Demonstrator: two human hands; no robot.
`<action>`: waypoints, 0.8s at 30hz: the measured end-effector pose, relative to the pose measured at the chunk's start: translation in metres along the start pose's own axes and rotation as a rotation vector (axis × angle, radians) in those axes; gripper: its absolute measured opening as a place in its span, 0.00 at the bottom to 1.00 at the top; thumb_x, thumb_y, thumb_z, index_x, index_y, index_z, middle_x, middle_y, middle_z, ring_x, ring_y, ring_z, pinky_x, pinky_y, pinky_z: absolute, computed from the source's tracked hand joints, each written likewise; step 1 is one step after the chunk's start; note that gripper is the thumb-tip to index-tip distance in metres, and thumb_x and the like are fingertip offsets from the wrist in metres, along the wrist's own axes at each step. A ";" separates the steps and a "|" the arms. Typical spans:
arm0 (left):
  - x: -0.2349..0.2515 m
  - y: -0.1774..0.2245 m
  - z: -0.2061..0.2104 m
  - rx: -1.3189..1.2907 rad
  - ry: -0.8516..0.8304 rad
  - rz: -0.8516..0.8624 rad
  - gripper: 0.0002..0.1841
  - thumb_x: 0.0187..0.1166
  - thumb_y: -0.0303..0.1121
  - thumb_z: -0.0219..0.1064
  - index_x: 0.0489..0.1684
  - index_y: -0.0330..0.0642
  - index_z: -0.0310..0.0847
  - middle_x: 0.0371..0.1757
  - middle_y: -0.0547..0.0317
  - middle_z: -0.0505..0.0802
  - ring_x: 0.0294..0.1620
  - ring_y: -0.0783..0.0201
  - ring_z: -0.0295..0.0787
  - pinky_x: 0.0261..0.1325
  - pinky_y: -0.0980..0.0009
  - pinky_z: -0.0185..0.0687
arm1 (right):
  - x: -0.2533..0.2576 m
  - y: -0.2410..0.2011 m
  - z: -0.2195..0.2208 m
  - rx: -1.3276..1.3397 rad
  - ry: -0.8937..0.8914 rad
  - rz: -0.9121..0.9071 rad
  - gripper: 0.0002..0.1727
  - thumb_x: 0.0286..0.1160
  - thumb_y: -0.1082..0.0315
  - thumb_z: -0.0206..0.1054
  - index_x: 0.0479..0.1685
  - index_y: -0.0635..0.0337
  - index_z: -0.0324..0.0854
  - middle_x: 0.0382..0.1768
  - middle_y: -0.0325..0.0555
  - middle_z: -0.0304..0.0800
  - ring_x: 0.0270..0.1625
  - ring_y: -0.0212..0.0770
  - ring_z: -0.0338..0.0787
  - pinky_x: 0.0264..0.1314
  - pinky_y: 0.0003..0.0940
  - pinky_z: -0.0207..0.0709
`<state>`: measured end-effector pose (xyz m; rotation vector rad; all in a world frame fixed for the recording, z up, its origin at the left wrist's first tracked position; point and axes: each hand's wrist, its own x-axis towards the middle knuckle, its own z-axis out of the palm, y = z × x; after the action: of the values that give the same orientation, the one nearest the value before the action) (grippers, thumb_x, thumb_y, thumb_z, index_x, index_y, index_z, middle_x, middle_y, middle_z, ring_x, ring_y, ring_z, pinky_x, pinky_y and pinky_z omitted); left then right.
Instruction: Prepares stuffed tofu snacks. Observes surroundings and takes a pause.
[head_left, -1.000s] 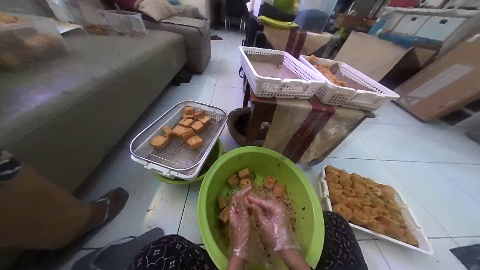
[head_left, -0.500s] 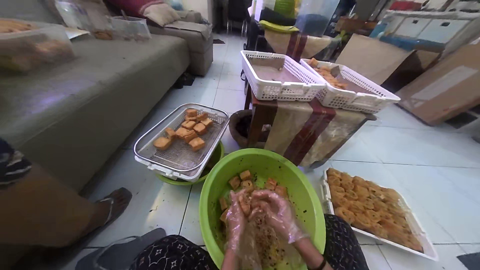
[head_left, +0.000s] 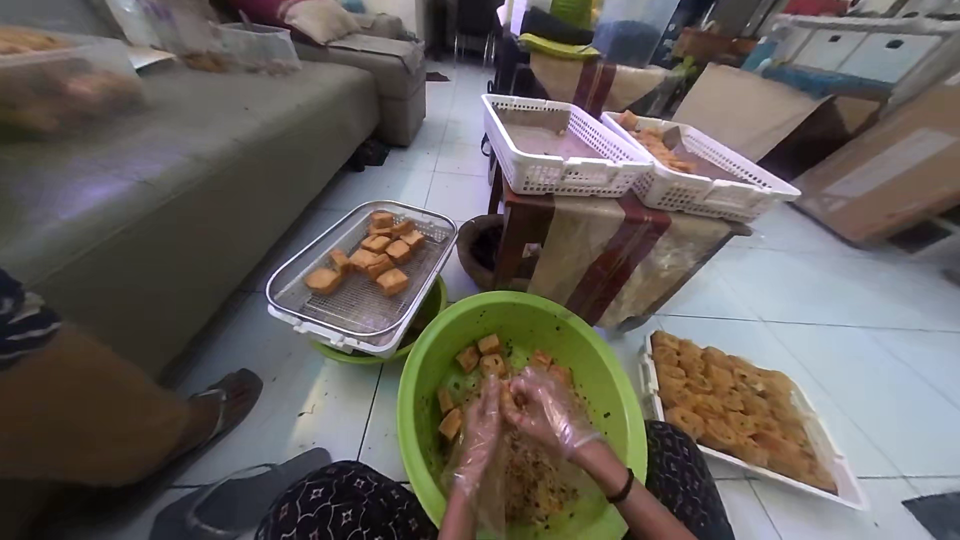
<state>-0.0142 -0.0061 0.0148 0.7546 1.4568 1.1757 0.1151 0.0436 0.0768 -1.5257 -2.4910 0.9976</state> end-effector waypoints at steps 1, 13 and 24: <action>0.001 -0.001 -0.001 0.011 0.012 0.054 0.26 0.92 0.45 0.51 0.63 0.28 0.82 0.55 0.43 0.91 0.56 0.61 0.88 0.66 0.60 0.81 | 0.001 0.000 -0.003 0.058 -0.017 0.037 0.23 0.77 0.57 0.70 0.59 0.68 0.83 0.59 0.61 0.85 0.63 0.53 0.85 0.73 0.47 0.75; 0.005 0.003 -0.004 0.016 0.118 -0.041 0.35 0.94 0.54 0.40 0.49 0.27 0.84 0.39 0.44 0.89 0.42 0.58 0.86 0.52 0.57 0.84 | 0.004 0.010 0.000 0.306 -0.057 -0.109 0.23 0.67 0.57 0.80 0.47 0.69 0.86 0.48 0.54 0.85 0.50 0.40 0.83 0.58 0.31 0.77; 0.005 -0.004 -0.005 0.162 0.080 -0.003 0.30 0.91 0.53 0.51 0.55 0.28 0.83 0.40 0.44 0.89 0.38 0.55 0.87 0.47 0.55 0.86 | 0.012 0.018 0.004 0.367 -0.089 0.030 0.20 0.73 0.59 0.77 0.52 0.69 0.85 0.47 0.53 0.88 0.49 0.39 0.85 0.60 0.36 0.79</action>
<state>-0.0199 -0.0041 0.0088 0.8233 1.6337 1.1062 0.1214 0.0569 0.0607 -1.4330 -2.1790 1.4590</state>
